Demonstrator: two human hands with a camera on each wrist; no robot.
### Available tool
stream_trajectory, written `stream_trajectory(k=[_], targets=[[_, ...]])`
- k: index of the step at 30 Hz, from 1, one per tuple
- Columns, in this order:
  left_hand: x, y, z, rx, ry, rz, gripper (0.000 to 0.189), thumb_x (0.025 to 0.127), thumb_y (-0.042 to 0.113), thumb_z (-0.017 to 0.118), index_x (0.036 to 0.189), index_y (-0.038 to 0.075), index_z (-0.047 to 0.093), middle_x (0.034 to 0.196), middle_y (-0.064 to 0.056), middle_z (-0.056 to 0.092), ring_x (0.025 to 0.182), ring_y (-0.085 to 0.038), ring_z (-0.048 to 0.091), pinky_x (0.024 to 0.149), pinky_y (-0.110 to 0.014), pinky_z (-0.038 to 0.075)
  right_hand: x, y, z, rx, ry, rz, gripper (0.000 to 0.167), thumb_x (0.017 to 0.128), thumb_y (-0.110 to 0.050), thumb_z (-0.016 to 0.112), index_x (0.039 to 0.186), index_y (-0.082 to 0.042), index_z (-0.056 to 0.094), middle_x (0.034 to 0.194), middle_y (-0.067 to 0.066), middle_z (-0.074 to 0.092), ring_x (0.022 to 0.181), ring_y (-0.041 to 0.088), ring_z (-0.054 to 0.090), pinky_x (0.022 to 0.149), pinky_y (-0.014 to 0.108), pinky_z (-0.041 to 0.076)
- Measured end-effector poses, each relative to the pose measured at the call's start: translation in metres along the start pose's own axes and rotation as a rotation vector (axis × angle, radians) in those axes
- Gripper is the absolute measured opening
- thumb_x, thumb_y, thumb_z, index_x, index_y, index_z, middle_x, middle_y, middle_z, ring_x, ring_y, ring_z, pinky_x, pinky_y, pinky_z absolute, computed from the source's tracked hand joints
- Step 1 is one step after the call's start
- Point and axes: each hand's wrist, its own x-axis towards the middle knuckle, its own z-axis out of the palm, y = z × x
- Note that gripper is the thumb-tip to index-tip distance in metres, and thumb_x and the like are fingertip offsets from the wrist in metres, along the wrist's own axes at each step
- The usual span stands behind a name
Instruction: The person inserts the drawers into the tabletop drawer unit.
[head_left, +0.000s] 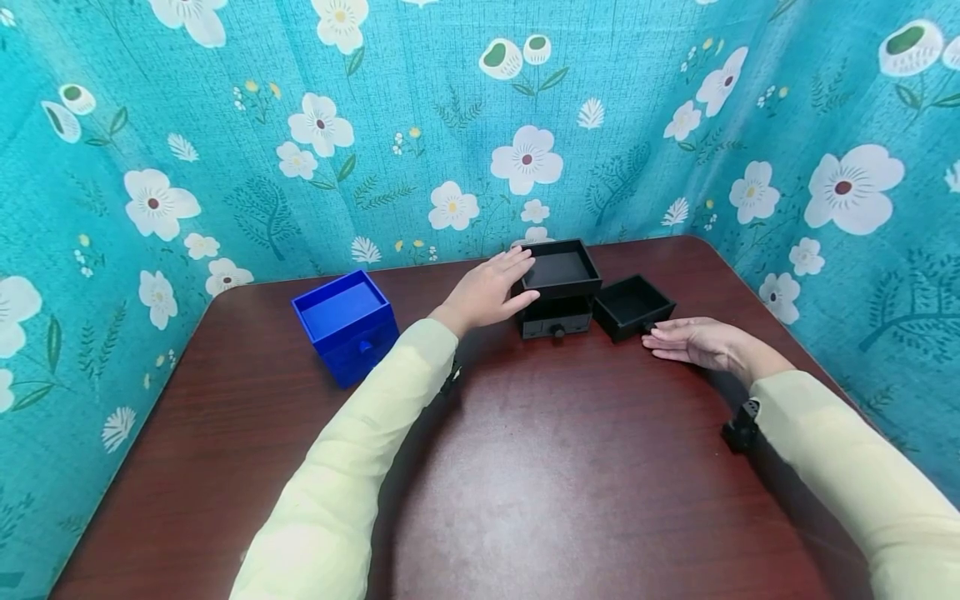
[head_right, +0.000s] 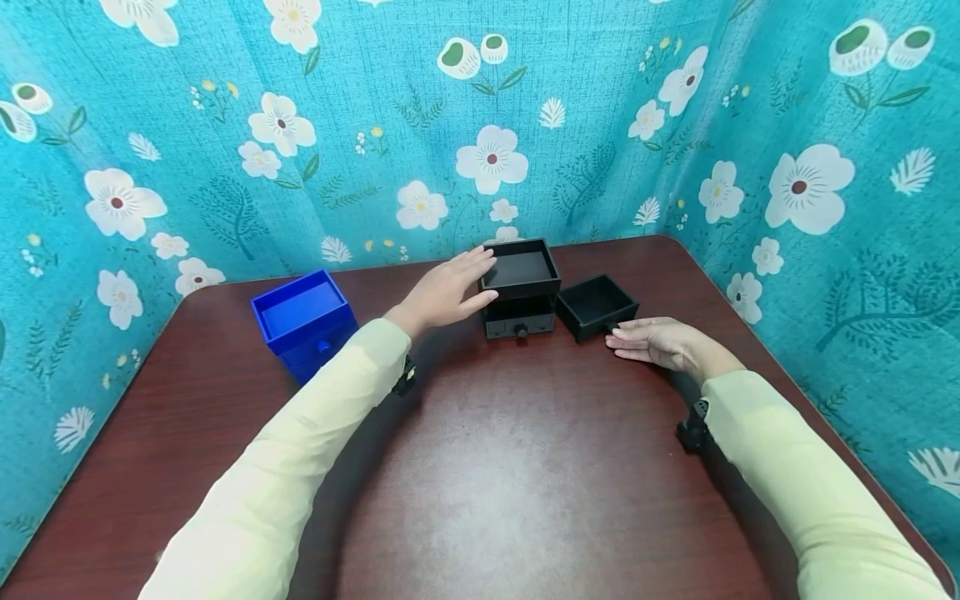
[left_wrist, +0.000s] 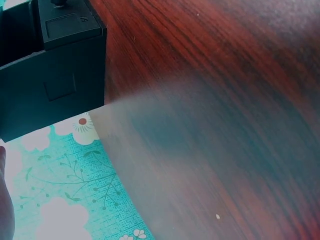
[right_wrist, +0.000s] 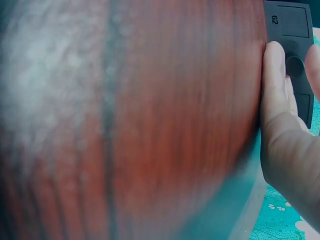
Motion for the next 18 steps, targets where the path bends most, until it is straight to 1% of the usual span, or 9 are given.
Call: stream_trajectory(k=[3,6,9,11,12,14,16,18], targets=[[0.0002,0.0003,-0.0007,-0.001,-0.005,-0.002,0.065,0.100,0.048,0.046,0.149,0.006,0.039,0.154,-0.009,0.034,0.145,-0.017,0.020,0.116,-0.026,0.010,0.0003,-0.0003,0.0008,0.018,0.010,-0.002,0.067,0.101,-0.006,0.051,0.149,0.008,0.006,0.107,0.007,0.069,0.102,0.016,0.067,0.098,0.037,0.046],[0.0005,0.0008,-0.0017,0.001,-0.016,-0.006,0.065,0.100,0.049,0.046,0.149,0.006,0.039,0.155,-0.009,0.033,0.145,-0.017,0.019,0.116,-0.025,0.009,0.0018,-0.0001,0.0011,0.038,0.023,0.000,0.052,0.101,-0.005,0.051,0.141,0.006,0.020,0.105,0.008,0.070,0.101,0.017,0.067,0.097,0.037,0.047],[0.0010,0.0011,-0.0017,0.006,-0.021,-0.007,0.066,0.100,0.049,0.045,0.149,0.006,0.038,0.155,-0.008,0.033,0.145,-0.016,0.019,0.116,-0.025,0.008,0.0028,0.0001,0.0016,0.044,0.036,0.005,0.039,0.101,-0.005,0.051,0.132,0.003,0.031,0.103,0.007,0.071,0.099,0.016,0.068,0.095,0.036,0.048],[0.0010,0.0010,-0.0015,0.006,-0.021,-0.006,0.066,0.100,0.050,0.045,0.149,0.006,0.038,0.155,-0.008,0.032,0.145,-0.016,0.019,0.116,-0.025,0.009,0.0031,0.0001,0.0023,0.044,0.043,0.007,0.035,0.101,-0.006,0.052,0.129,0.002,0.034,0.102,0.007,0.071,0.098,0.016,0.068,0.095,0.035,0.049],[0.0008,0.0010,-0.0014,0.004,-0.021,-0.006,0.066,0.100,0.050,0.045,0.149,0.006,0.038,0.155,-0.008,0.032,0.145,-0.016,0.019,0.116,-0.025,0.009,0.0031,0.0000,0.0029,0.044,0.049,0.008,0.035,0.100,-0.007,0.053,0.129,0.002,0.035,0.102,0.006,0.071,0.098,0.016,0.068,0.094,0.035,0.049],[0.0007,0.0005,-0.0010,0.002,-0.018,-0.005,0.066,0.100,0.049,0.046,0.149,0.006,0.039,0.155,-0.009,0.033,0.145,-0.017,0.019,0.116,-0.025,0.009,0.0026,-0.0003,0.0045,0.040,0.056,0.006,0.042,0.100,-0.008,0.054,0.134,0.003,0.032,0.102,0.006,0.071,0.098,0.015,0.068,0.094,0.035,0.049],[0.0006,-0.0003,-0.0006,0.003,-0.013,-0.003,0.066,0.100,0.049,0.046,0.149,0.005,0.039,0.155,-0.009,0.033,0.145,-0.017,0.019,0.116,-0.025,0.010,0.0023,-0.0004,0.0059,0.037,0.061,0.003,0.055,0.100,-0.009,0.054,0.143,0.006,0.024,0.102,0.005,0.070,0.098,0.015,0.068,0.094,0.035,0.049],[0.0007,-0.0008,-0.0005,0.002,-0.007,0.001,0.065,0.100,0.049,0.046,0.148,0.005,0.040,0.154,-0.009,0.033,0.145,-0.017,0.020,0.116,-0.025,0.010,0.0023,-0.0004,0.0068,0.036,0.071,0.002,0.065,0.100,-0.009,0.055,0.149,0.008,0.015,0.102,0.004,0.070,0.098,0.015,0.068,0.094,0.035,0.049]])
